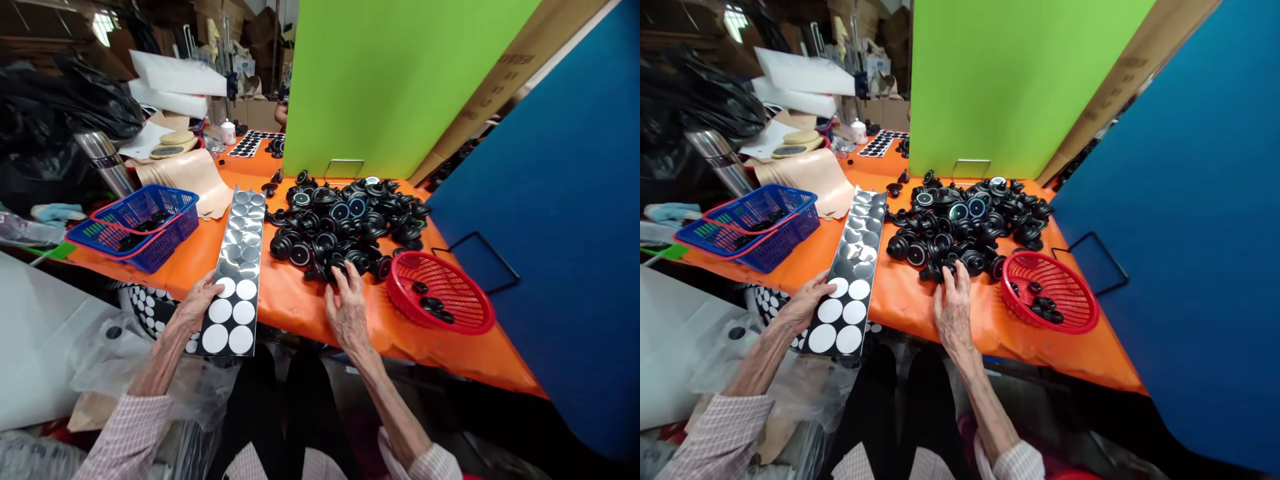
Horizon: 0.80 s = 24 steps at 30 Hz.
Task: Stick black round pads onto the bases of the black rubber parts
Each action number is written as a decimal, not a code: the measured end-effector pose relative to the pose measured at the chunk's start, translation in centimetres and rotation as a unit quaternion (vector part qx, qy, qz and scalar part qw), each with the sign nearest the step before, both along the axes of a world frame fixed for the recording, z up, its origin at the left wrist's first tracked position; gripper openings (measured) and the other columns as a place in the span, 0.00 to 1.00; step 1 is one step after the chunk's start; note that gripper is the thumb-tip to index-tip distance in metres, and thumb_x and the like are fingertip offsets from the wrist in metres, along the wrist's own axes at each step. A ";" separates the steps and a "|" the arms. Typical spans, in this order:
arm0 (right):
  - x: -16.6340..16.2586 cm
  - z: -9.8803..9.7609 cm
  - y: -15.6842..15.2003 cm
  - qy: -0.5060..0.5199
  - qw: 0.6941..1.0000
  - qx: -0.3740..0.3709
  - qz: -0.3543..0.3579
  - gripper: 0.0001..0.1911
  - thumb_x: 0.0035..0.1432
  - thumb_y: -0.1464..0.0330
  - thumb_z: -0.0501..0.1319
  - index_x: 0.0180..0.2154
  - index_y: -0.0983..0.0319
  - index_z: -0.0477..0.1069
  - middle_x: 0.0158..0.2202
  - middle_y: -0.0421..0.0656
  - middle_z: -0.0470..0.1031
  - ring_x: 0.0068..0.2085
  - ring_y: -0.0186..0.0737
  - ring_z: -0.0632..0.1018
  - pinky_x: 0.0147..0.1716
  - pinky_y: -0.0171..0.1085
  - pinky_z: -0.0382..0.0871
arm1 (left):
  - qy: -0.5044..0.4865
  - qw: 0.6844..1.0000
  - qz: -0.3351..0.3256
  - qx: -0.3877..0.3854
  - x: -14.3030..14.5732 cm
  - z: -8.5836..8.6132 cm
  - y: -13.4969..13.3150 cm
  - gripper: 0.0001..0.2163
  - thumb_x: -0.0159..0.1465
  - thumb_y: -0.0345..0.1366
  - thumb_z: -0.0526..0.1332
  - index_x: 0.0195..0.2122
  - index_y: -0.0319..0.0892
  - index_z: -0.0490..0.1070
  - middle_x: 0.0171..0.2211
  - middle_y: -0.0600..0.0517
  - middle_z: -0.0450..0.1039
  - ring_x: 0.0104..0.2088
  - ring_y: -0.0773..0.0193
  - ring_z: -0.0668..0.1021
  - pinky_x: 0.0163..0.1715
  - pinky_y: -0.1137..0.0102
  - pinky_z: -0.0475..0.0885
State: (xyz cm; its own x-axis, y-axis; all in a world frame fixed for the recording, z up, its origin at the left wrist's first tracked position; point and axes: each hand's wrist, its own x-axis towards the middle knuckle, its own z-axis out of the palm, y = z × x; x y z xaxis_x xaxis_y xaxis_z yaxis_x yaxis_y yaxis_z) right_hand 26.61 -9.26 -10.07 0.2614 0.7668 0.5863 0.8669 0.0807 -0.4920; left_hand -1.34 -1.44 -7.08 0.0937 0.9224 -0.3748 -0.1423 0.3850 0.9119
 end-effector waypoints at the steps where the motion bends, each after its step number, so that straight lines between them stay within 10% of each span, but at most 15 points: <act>1: -0.1 0.1 0.0 -0.001 1.000 0.007 0.002 0.20 0.64 0.70 0.48 0.57 0.63 0.63 0.62 0.55 0.59 0.62 0.49 0.65 0.57 0.53 0.67 | 0.005 1.000 0.012 0.008 0.2 -0.2 -0.1 0.26 0.44 0.31 0.67 0.47 0.40 0.71 0.35 0.50 0.78 0.30 0.64 0.78 0.29 0.73 0.72; 18: 0.3 -0.9 -4.5 -0.026 0.999 0.006 -0.040 0.26 0.63 0.67 0.53 0.61 0.66 0.57 0.64 0.60 0.52 0.66 0.60 0.56 0.59 0.62 0.58 | 0.135 0.985 0.105 0.040 -1.3 -1.3 -5.3 0.27 0.49 0.39 0.67 0.50 0.38 0.64 0.30 0.55 0.71 0.26 0.69 0.73 0.26 0.74 0.66; 22: -5.3 0.0 -6.9 0.141 0.986 -0.082 0.028 0.14 0.63 0.60 0.52 0.40 0.61 0.72 0.39 0.52 0.74 0.42 0.51 0.76 0.44 0.51 0.72 | 0.018 0.996 0.084 -0.026 -0.6 -1.8 -7.2 0.22 0.44 0.38 0.70 0.39 0.39 0.67 0.27 0.56 0.72 0.27 0.69 0.73 0.28 0.75 0.66; 24: -8.5 0.3 -7.3 0.328 0.915 -0.201 0.118 0.16 0.63 0.56 0.54 0.40 0.60 0.71 0.35 0.47 0.75 0.36 0.45 0.76 0.38 0.44 0.73 | -0.040 0.996 0.071 -0.036 -0.2 -1.7 -7.8 0.21 0.43 0.36 0.71 0.37 0.40 0.67 0.27 0.56 0.73 0.28 0.68 0.75 0.30 0.74 0.68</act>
State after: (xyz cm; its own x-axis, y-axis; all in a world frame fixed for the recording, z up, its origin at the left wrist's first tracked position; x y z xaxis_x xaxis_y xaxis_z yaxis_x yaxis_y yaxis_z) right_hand 18.07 -16.53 -9.74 0.2544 0.9669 0.0199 0.3561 -0.0745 -0.9315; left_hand -1.49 -9.24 -8.76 -0.0041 0.8996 -0.4366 -0.2705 0.4193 0.8666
